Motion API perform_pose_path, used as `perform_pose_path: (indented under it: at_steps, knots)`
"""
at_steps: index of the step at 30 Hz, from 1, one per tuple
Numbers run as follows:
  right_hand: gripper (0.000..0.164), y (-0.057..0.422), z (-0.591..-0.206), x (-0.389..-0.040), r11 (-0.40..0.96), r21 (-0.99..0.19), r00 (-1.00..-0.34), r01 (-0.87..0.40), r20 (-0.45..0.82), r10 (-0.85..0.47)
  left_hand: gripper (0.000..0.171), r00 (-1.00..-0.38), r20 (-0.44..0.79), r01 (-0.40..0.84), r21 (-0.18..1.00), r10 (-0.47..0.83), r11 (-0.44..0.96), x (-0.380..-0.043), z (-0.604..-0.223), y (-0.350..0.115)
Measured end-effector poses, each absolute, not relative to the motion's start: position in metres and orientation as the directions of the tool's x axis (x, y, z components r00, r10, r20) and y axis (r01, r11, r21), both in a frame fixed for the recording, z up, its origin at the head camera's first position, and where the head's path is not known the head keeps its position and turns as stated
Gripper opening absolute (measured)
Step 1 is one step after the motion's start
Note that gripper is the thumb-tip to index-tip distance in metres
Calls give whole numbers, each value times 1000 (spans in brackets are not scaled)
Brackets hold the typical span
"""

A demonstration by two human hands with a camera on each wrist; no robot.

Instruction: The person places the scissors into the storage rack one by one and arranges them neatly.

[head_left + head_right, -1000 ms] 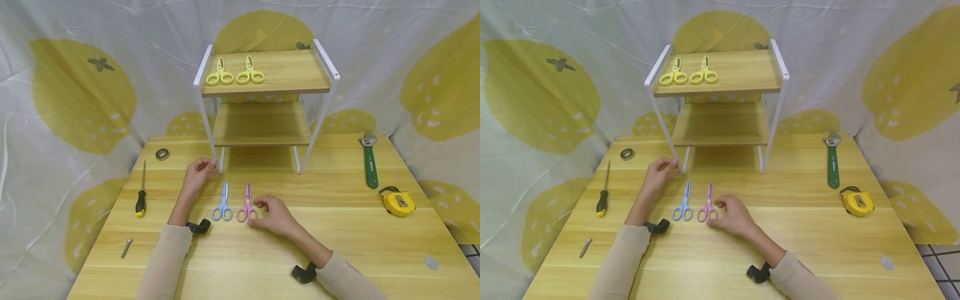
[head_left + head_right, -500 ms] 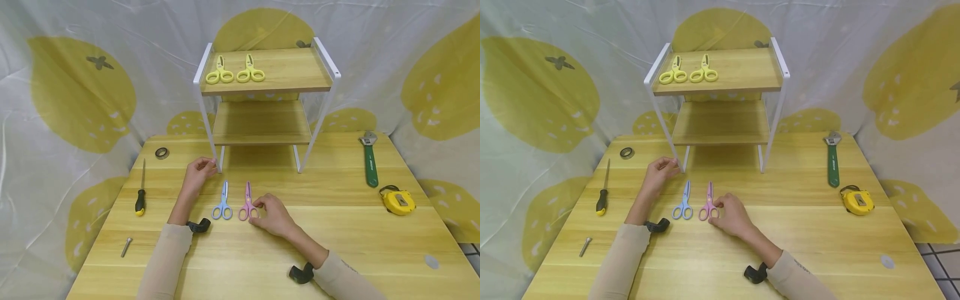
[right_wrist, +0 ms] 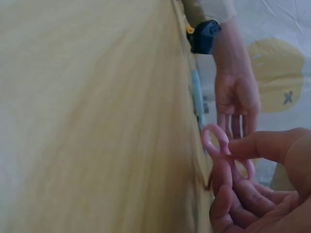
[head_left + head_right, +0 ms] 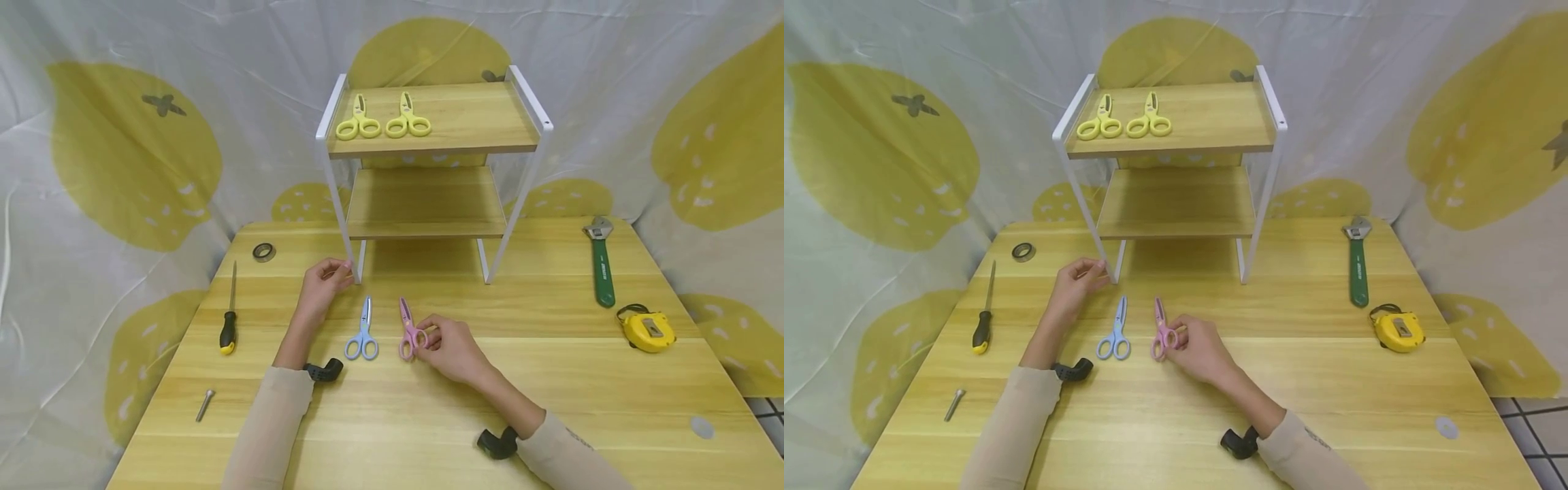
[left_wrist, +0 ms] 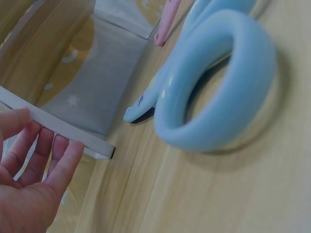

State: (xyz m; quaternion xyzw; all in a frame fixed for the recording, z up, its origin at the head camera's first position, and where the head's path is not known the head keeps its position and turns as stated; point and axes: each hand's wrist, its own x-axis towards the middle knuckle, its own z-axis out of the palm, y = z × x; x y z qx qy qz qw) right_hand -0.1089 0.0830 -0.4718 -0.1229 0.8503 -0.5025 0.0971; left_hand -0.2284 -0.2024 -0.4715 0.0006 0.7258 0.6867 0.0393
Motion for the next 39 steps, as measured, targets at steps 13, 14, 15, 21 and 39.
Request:
perform_pose_path:
  at_steps: [13, 14, 15, 21, 39]
  knots:
    - [38, 122, -397, -105, 405, -892, -951, -199, 75, -301, 56, -997, -60, -57, 997, 53, 50, -229, -472, -199]
    - [39, 126, -388, -105, 402, -893, -952, -202, 82, -296, 56, -997, -60, -57, 997, 53, 49, -229, -472, -199]
    - [39, 129, -380, -104, 401, -893, -954, -203, 88, -286, 56, -997, -58, -56, 997, 55, 50, -229, -472, -199]
    - [39, 145, -333, -99, 364, -899, -952, -244, 149, -269, 51, -997, -55, -53, 997, 49, 49, -230, -473, -198]
    - [43, 161, -212, -165, 388, -846, -927, -365, 368, -69, 56, -996, -81, -79, 996, 42, 38, -227, -470, -199]
